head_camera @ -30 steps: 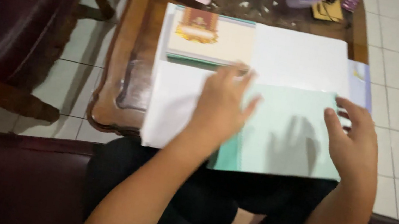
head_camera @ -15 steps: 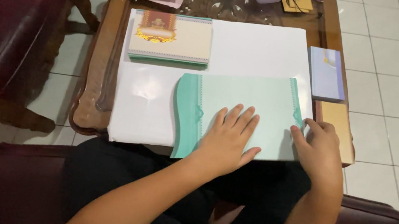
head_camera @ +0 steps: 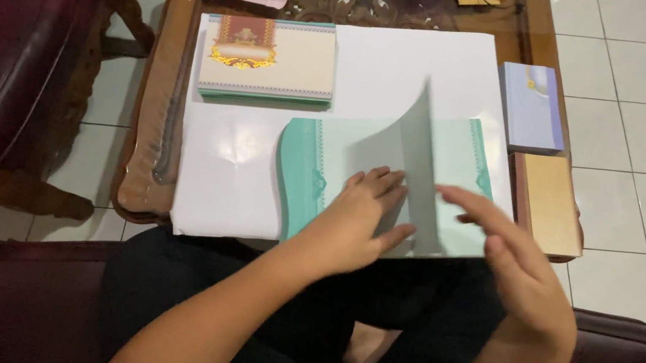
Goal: Assembling paper invitations by folding the printed cards and inserting them into decorative folders.
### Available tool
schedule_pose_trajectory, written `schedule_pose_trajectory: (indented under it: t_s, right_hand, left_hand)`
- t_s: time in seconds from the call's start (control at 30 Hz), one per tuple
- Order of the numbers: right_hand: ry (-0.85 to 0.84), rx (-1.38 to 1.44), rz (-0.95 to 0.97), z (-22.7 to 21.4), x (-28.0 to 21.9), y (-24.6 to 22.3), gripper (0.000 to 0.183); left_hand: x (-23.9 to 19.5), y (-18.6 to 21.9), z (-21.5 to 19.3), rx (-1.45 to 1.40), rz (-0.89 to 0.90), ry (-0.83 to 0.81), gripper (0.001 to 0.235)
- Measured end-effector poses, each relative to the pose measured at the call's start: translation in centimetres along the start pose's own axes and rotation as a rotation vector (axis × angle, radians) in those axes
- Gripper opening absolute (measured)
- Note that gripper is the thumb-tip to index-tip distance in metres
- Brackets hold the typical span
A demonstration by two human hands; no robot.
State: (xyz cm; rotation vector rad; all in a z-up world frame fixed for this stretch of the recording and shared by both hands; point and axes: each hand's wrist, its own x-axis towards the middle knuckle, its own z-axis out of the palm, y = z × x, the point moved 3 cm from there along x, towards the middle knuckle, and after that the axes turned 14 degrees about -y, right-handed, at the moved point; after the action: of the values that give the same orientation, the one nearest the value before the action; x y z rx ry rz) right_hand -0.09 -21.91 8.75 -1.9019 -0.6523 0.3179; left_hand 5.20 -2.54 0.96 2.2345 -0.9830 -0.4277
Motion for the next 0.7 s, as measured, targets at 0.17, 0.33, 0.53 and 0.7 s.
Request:
schedule_pose_trajectory:
  t_s: [0.17, 0.33, 0.53, 0.7]
  right_hand:
    - [-0.153, -0.073, 0.151, 2.2, 1.7, 1.1, 0.052]
    - [-0.179, -0.249, 0.453, 3.1, 4.1, -0.8, 0.051]
    - [-0.141, -0.285, 0.481, 3.2, 4.6, -0.8, 0.045]
    - [-0.117, -0.266, 0.478, 3.2, 4.7, 0.3, 0.037]
  left_hand:
    - [-1.3, 0.6, -4.5, -0.573, -0.063, 0.051, 0.057]
    - [-2.2, -1.4, -4.7, -0.657, -0.144, 0.289, 0.06]
    - [-2.4, -1.3, -5.9, -0.562, -0.171, 0.41, 0.061]
    - [-1.9, -3.0, -5.1, 0.094, -0.168, 0.421, 0.037]
